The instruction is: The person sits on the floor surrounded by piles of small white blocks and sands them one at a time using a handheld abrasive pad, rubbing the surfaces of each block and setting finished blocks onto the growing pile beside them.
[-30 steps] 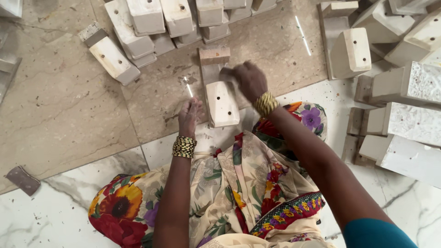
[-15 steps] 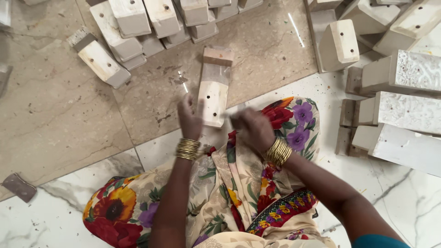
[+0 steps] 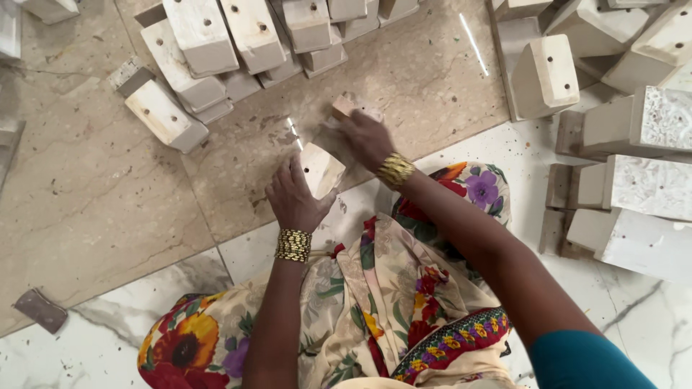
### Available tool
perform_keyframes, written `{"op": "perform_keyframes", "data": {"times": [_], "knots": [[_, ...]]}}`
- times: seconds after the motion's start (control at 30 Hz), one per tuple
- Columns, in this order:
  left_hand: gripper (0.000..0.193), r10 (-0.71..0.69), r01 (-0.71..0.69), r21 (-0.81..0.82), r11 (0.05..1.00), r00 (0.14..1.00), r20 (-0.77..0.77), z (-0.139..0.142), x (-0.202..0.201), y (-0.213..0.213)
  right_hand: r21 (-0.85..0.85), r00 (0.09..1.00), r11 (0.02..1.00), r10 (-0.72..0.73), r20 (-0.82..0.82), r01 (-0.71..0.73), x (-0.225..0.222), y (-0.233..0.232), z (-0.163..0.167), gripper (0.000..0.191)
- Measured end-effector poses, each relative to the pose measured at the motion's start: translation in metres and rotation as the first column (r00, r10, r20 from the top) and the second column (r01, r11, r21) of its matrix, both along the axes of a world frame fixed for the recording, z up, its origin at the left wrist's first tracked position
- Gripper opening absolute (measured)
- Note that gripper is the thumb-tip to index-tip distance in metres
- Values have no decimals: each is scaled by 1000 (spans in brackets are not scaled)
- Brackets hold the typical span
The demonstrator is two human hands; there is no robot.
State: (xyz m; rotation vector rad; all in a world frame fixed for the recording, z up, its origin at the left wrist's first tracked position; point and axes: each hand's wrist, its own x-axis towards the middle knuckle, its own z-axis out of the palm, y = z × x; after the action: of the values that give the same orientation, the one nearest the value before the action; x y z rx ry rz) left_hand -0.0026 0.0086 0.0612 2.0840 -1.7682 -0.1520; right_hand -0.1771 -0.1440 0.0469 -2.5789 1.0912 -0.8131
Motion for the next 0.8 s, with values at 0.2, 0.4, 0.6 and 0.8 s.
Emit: {"op": "perform_keyframes", "data": {"times": [0.2, 0.4, 0.6, 0.8], "knots": [[116, 36, -35, -52, 998, 999, 21, 5, -8, 2, 20, 933, 980, 195, -303, -198, 33, -24, -23, 27], [115, 57, -57, -17, 998, 998, 5, 5, -10, 0, 138, 913, 990, 92, -397, -40, -36, 32, 0, 30], [113, 49, -49, 7, 999, 999, 16, 2, -8, 0, 277, 992, 960, -7, -124, 41, -25, 0, 35, 23], [111, 61, -60, -65, 996, 998, 22, 2, -7, 0, 181, 967, 957, 242, -77, -225, 53, -30, -11, 9]]}}
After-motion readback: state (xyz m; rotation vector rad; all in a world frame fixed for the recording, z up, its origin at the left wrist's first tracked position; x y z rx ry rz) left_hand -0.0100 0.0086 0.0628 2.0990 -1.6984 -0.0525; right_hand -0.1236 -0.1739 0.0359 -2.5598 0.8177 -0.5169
